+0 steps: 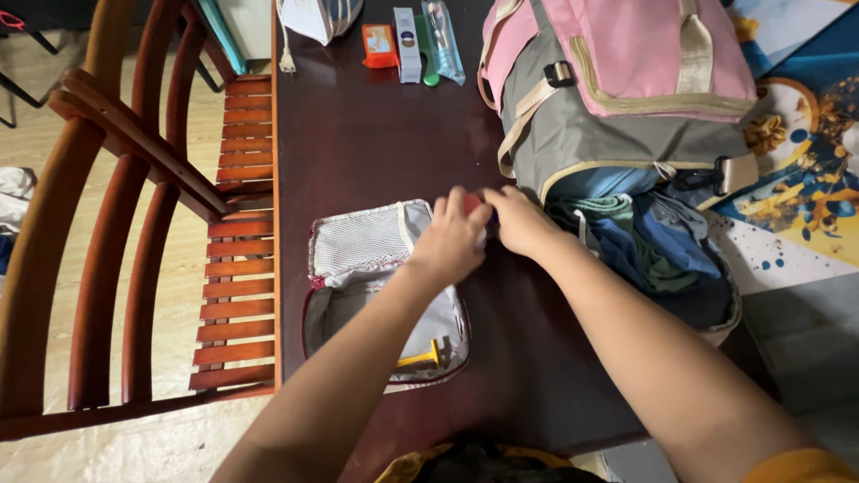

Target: The person unpacks a pink duffel bag on a wooden table, removing a clothes iron and a toiletry kit. They then open the toiletry kit and take out various items, including a toothbrush, toothpaste, a comb, and small bottles, placing them on the table.

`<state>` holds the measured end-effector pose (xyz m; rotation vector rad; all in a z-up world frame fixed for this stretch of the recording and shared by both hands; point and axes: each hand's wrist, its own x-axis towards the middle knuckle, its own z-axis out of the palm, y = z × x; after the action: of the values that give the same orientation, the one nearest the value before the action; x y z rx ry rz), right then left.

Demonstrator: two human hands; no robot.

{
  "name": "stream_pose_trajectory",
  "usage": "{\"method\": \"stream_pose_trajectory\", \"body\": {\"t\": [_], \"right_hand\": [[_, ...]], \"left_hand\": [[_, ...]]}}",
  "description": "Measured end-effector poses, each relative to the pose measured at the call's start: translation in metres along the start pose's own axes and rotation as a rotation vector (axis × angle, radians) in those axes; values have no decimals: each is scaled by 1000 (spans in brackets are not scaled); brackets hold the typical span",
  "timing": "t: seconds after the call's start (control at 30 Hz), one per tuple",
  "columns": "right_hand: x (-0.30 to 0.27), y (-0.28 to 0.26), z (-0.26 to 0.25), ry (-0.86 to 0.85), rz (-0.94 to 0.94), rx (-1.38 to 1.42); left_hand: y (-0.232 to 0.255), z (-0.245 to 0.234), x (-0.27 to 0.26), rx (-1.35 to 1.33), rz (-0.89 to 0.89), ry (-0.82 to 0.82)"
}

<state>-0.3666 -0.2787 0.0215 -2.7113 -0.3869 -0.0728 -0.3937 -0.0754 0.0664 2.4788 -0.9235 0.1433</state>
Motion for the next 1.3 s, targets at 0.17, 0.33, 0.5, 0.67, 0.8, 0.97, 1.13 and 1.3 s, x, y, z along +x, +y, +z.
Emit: {"method": "stream_pose_trajectory", "body": {"t": [0.17, 0.33, 0.5, 0.67, 0.8, 0.97, 1.13, 1.3], "right_hand": [[25, -18, -5, -21, 190, 19], [51, -29, -8, 47, 137, 47], [79, -28, -3, 111, 153, 112], [105, -20, 9, 155, 12, 144], [126, -23, 15, 198, 30, 188], [155, -25, 23, 291, 31, 232], [182, -16, 38, 331, -21, 232], [210, -7, 55, 413, 13, 272]], "left_hand": [[-21, -6, 27, -5, -60, 16], [-44, -17, 48, -35, -132, 22], [-70, -28, 66, -12, -182, 2], [-101, -33, 83, 13, -194, 32], [-124, -37, 92, -7, -190, 20], [-153, -44, 105, -12, -228, -7], [-178, -51, 113, -125, -255, 21], [-196, -59, 124, -199, -233, 77]]}}
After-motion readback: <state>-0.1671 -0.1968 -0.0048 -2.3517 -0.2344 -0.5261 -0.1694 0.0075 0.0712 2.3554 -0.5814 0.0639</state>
